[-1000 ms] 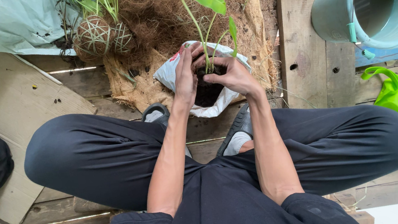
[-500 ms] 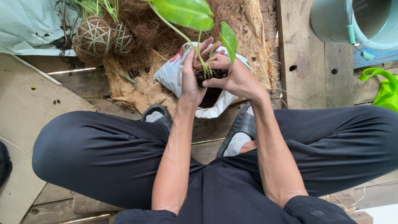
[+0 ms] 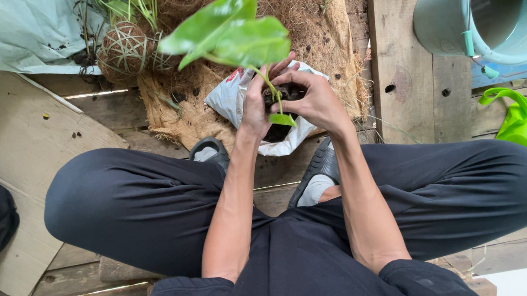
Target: The person wraps a plant's root ball with coconut coir and secures it with twine. They then pick up another plant and begin wrapping its roots with soil from a bag.
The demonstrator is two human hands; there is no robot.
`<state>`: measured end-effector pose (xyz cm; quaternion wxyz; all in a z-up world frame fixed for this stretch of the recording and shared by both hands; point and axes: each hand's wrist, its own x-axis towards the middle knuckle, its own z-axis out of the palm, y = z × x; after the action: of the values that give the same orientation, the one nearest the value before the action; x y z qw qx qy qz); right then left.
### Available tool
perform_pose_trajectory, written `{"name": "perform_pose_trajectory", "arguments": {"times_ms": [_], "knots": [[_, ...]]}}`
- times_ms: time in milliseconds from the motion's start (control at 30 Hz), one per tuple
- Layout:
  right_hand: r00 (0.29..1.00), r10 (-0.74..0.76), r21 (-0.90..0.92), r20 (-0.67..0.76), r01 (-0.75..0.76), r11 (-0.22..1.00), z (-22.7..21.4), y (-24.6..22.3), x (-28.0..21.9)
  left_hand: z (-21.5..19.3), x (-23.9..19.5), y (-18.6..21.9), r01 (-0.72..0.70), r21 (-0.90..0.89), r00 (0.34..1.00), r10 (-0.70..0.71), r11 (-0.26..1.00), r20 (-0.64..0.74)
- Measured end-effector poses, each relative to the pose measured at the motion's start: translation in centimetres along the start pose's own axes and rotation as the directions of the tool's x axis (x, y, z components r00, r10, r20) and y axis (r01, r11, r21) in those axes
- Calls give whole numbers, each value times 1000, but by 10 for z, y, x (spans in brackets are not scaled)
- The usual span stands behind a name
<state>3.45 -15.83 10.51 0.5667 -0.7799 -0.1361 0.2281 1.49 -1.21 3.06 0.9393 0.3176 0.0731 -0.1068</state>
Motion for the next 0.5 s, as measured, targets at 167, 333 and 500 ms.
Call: {"name": "perform_pose_trajectory", "arguments": {"times_ms": [167,333,500], "knots": [[972,-236,-45,-16,235,971,0,10,2,-10,4,-6,-26,-2,999,26,1000,-37],[965,-258,-117,-40,251,961,7,21,7,-20,5,-12,-91,52,995,93,994,-26],[940,-336,-200,-57,319,926,10,29,7,-24,5,-14,-66,34,995,69,997,-78]]}}
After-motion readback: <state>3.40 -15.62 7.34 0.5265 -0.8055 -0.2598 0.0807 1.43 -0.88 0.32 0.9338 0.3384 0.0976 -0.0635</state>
